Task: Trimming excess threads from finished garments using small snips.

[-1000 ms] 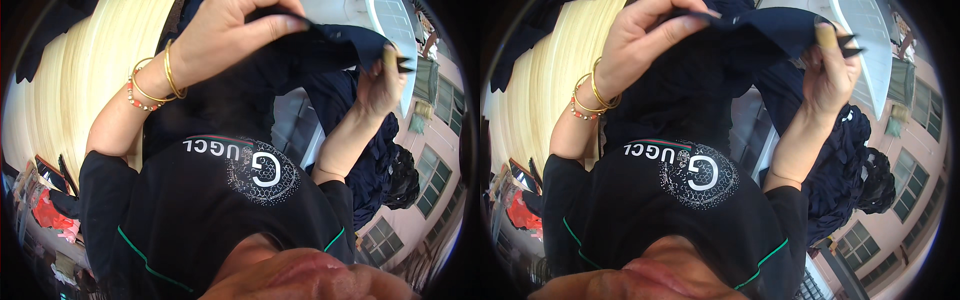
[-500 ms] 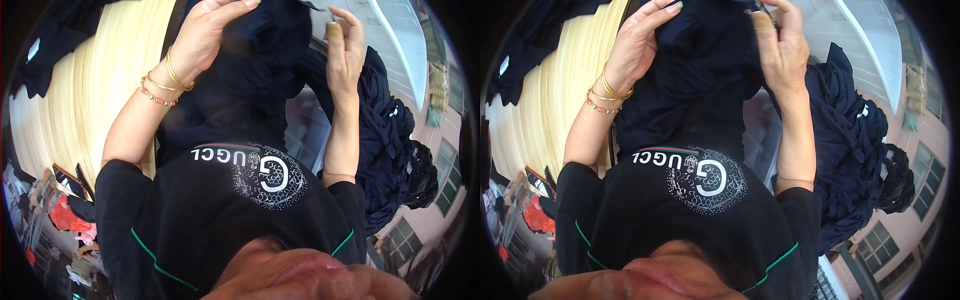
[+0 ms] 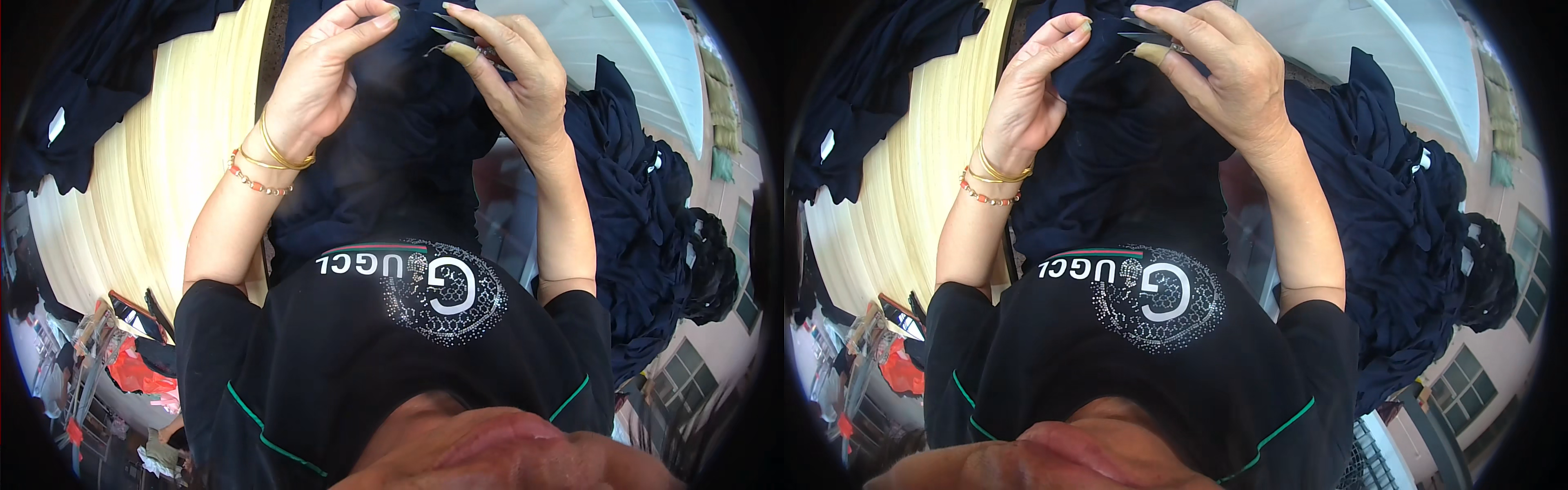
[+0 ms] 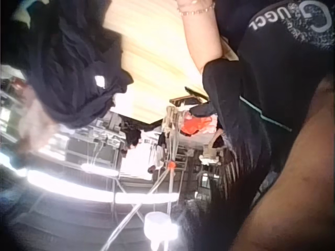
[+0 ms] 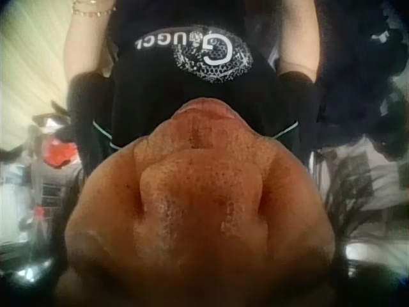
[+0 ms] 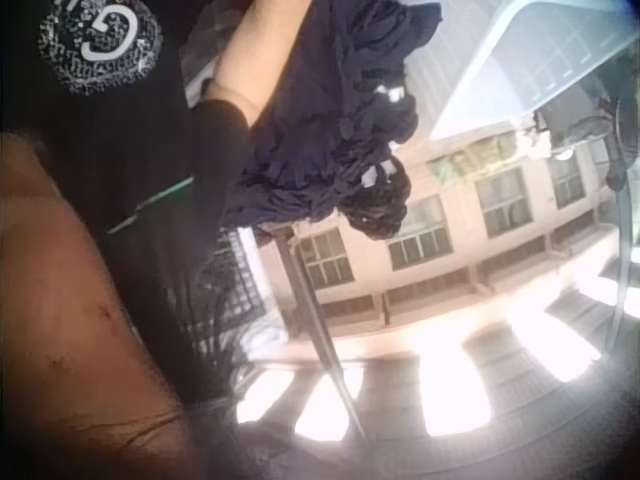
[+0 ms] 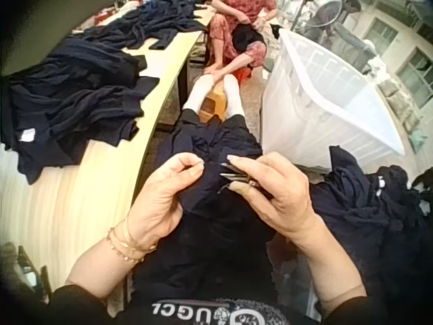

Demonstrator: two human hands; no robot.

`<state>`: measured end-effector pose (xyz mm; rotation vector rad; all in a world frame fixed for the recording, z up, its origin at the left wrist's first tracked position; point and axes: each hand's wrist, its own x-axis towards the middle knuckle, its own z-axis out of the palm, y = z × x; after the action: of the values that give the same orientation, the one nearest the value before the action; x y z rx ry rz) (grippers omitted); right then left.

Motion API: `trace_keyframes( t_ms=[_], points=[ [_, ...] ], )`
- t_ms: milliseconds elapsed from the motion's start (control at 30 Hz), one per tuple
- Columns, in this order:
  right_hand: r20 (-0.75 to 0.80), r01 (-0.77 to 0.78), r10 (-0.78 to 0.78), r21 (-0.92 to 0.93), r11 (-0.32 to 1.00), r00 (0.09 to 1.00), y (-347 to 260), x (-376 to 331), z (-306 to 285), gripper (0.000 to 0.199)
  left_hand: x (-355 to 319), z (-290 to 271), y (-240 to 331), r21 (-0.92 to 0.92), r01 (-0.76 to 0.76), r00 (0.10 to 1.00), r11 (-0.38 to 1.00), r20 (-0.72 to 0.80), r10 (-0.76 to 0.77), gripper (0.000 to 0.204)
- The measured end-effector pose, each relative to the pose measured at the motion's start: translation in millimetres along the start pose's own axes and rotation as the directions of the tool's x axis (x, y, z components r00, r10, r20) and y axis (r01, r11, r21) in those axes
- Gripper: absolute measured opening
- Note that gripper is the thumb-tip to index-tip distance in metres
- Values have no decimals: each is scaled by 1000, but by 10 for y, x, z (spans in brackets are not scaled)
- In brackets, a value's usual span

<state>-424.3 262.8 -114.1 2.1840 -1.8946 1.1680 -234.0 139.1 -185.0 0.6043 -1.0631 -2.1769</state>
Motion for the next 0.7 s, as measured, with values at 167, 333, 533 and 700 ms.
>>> trace_keyframes(
  t_ms=[167,333,533,700],
  points=[
    [26,13,-13,-5,1000,1000,8,2,20,43,1,62,16,-41,62,994,997,-91,-65,22],
    [42,20,-20,-9,1000,999,11,-9,37,44,-23,186,118,-324,255,967,911,91,-238,19],
    [30,65,-64,-29,997,997,25,-10,62,43,-7,156,127,-318,332,943,888,98,-317,25],
    [-13,130,-131,-65,989,991,74,-41,106,41,-7,165,117,-339,343,939,876,125,-320,26]
  ],
)
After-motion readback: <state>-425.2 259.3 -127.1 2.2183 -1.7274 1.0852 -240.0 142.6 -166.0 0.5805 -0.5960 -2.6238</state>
